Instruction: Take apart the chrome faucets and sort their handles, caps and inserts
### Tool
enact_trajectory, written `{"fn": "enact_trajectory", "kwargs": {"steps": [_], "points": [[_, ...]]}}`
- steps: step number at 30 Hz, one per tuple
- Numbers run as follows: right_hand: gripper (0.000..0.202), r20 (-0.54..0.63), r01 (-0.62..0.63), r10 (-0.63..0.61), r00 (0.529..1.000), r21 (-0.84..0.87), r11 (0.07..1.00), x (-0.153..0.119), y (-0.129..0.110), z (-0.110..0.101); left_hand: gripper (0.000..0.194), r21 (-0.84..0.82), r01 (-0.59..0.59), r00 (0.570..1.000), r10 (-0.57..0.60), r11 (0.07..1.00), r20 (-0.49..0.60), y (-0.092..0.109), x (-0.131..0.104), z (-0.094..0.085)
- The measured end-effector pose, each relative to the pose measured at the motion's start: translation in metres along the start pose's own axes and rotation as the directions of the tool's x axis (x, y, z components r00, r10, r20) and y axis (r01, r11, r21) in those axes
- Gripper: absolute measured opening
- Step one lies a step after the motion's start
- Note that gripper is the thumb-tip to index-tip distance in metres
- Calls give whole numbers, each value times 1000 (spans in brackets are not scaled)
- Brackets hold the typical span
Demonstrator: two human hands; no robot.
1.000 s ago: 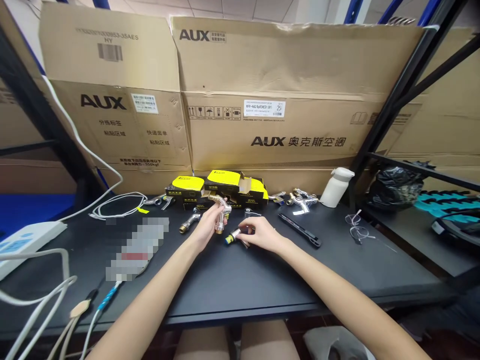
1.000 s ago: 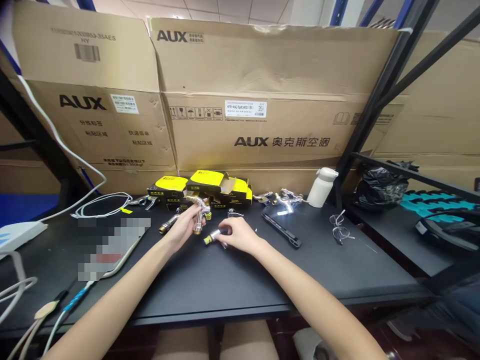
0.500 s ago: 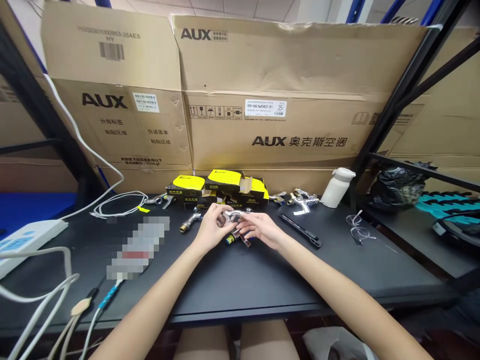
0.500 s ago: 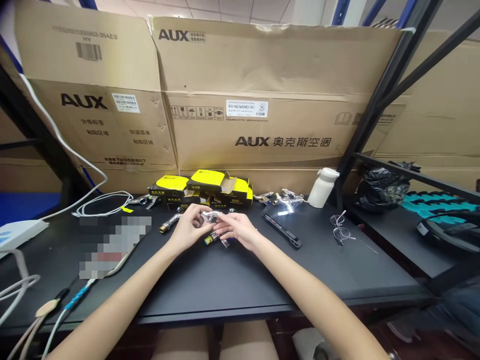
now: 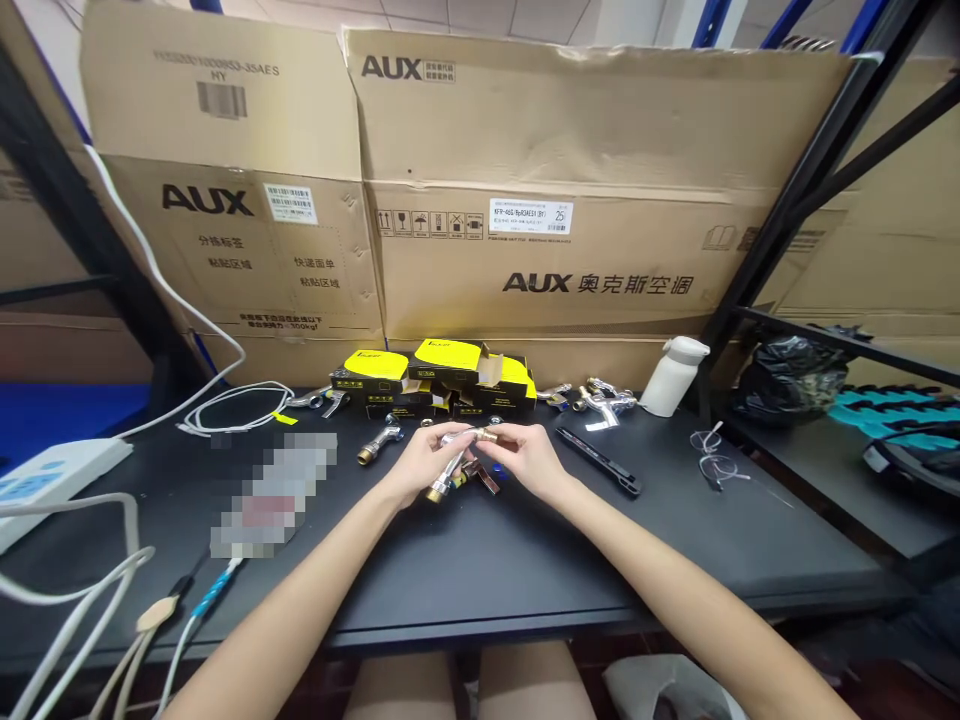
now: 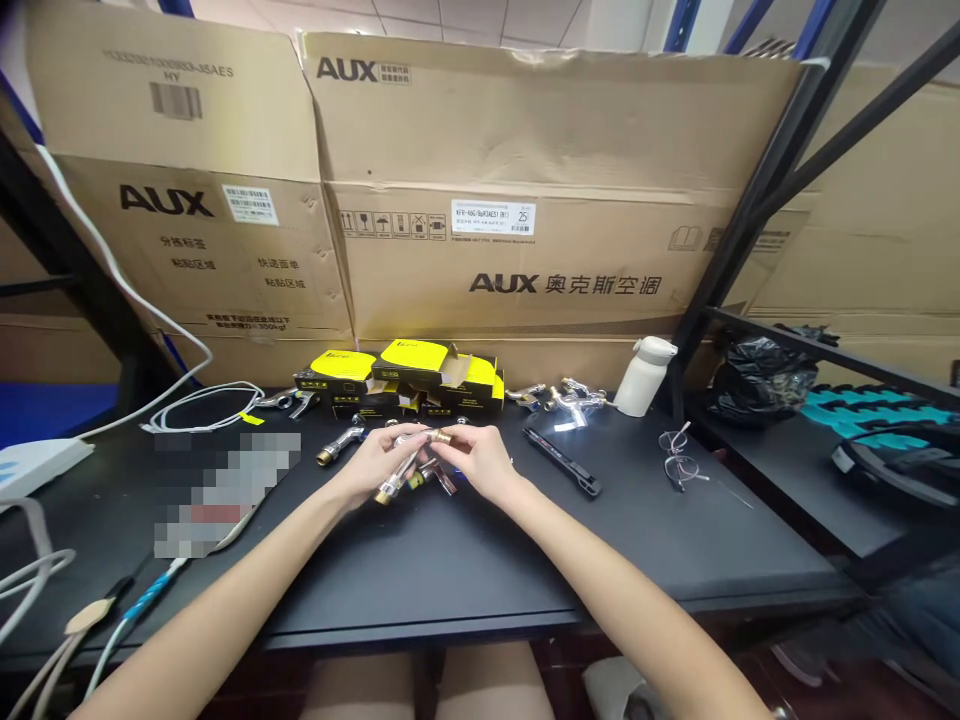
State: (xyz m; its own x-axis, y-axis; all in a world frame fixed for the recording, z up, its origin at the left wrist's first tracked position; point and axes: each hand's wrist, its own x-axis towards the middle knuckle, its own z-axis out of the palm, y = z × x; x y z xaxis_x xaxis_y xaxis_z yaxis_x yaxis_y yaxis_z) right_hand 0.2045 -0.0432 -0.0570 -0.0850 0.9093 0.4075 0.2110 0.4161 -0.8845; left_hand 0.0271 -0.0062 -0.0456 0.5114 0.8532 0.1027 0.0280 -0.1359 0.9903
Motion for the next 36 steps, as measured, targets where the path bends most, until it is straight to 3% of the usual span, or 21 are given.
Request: {"fn": "enact_trajectory", "kwargs": {"steps": [2,3,7,9,12,16,20,25,28,31,33,36], "points": [[36,-32,42,-45,998,-83,996,2,1,-2,37,-11,-6,1000,6,1000,-6,0,0,0],[38,-33,8,-10,999,-69,998,3,1,-4,36,-12,-17,1000,17,1000,-12,0,0,1],[47,121,-281,263,957,177,943,7,5,-5,35,7,-82,996,82,997,-18,0,0,1],[41,167,-309,273,947,252,917,7,6,-5,35,10,-98,995,98,995,-18,1,0,1],[43,136,-272,241,961,310,911,6,7,-3,34,-4,-102,995,102,995,-24,-1,1,1],[43,239,-412,344,908,360,837,6,7,-3,33,10,-136,991,136,991,-13,-7,3,1],[42,157,-312,271,950,384,869,6,5,-1,32,46,-168,986,168,985,-14,-8,3,0],[40,130,-336,311,942,312,889,6,5,1,28,-1,-144,989,144,990,-31,-5,1,0],[33,-29,-107,113,993,151,983,5,3,-3,28,-174,-5,999,-2,985,-37,-4,4,-5],[21,-187,148,-176,966,-159,976,3,-1,-7,26,-306,83,993,-104,948,-51,-4,9,-18],[18,-244,190,-257,935,-267,945,2,-3,-9,24,-372,85,991,-118,924,-67,-3,12,-28],[18,-286,146,-228,931,-281,949,3,-3,-9,24,-456,101,989,-141,884,-54,2,13,-38]]}}
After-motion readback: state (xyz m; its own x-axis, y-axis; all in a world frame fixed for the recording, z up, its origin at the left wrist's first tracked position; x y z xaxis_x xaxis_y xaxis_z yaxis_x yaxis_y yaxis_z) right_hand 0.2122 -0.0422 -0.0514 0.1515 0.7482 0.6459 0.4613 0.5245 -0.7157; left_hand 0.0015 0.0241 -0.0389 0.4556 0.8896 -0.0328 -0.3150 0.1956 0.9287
